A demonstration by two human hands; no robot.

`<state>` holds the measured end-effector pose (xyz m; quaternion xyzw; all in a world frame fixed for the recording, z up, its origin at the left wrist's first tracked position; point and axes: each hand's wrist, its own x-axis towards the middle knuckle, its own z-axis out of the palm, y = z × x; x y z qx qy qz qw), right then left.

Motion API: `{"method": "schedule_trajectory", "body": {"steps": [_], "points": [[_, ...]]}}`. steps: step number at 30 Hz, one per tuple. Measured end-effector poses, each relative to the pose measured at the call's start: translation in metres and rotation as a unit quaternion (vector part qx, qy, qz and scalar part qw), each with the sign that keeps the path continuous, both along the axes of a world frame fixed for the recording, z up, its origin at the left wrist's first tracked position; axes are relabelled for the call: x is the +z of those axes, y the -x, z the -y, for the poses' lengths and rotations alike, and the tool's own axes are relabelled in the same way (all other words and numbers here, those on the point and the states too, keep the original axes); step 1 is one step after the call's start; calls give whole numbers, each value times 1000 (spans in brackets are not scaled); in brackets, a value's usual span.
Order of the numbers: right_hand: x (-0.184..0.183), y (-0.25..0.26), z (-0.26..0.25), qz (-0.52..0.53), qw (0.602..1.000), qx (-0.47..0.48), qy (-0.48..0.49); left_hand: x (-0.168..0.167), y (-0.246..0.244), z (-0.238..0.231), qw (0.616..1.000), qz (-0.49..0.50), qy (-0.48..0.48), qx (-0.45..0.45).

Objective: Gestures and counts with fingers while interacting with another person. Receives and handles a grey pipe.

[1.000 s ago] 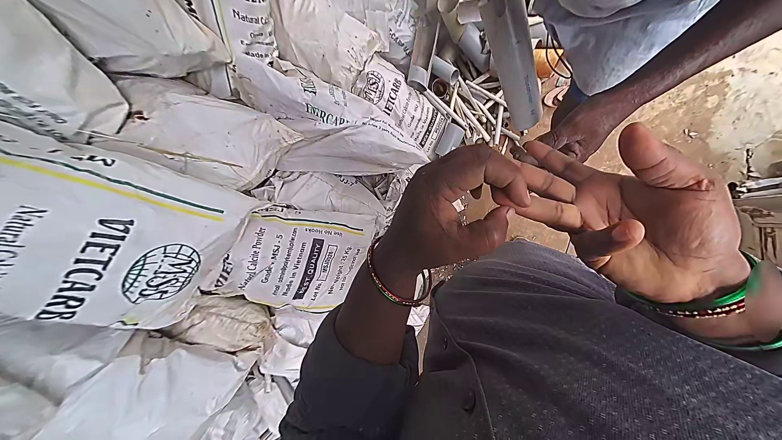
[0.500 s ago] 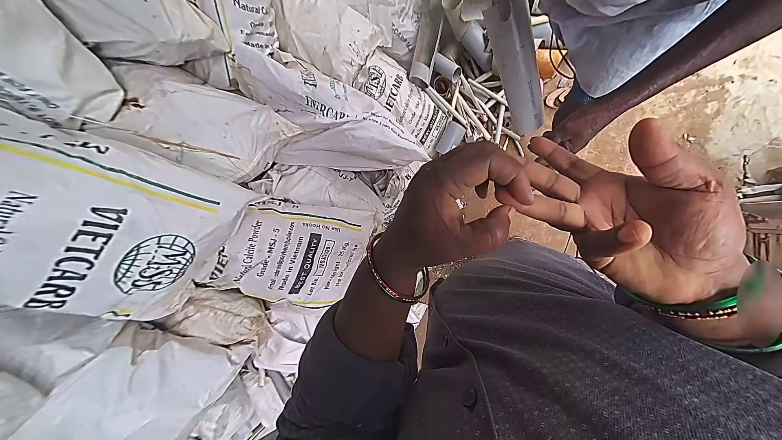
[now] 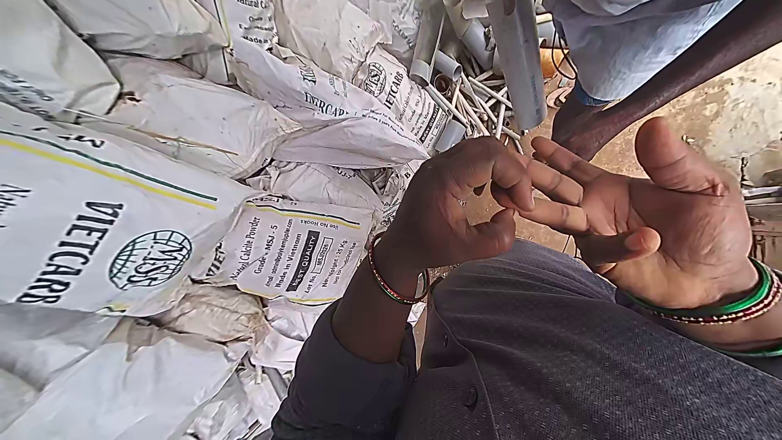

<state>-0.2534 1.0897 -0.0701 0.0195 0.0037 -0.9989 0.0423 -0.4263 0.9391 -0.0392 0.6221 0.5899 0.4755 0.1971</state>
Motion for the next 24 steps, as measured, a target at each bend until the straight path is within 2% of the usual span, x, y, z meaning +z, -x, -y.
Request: {"method": "schedule_trajectory", "body": {"steps": [24], "points": [[0, -2, 2, 23, 1000, 8, -6, -7, -1, 1, 1000, -7, -17, -19]]}}
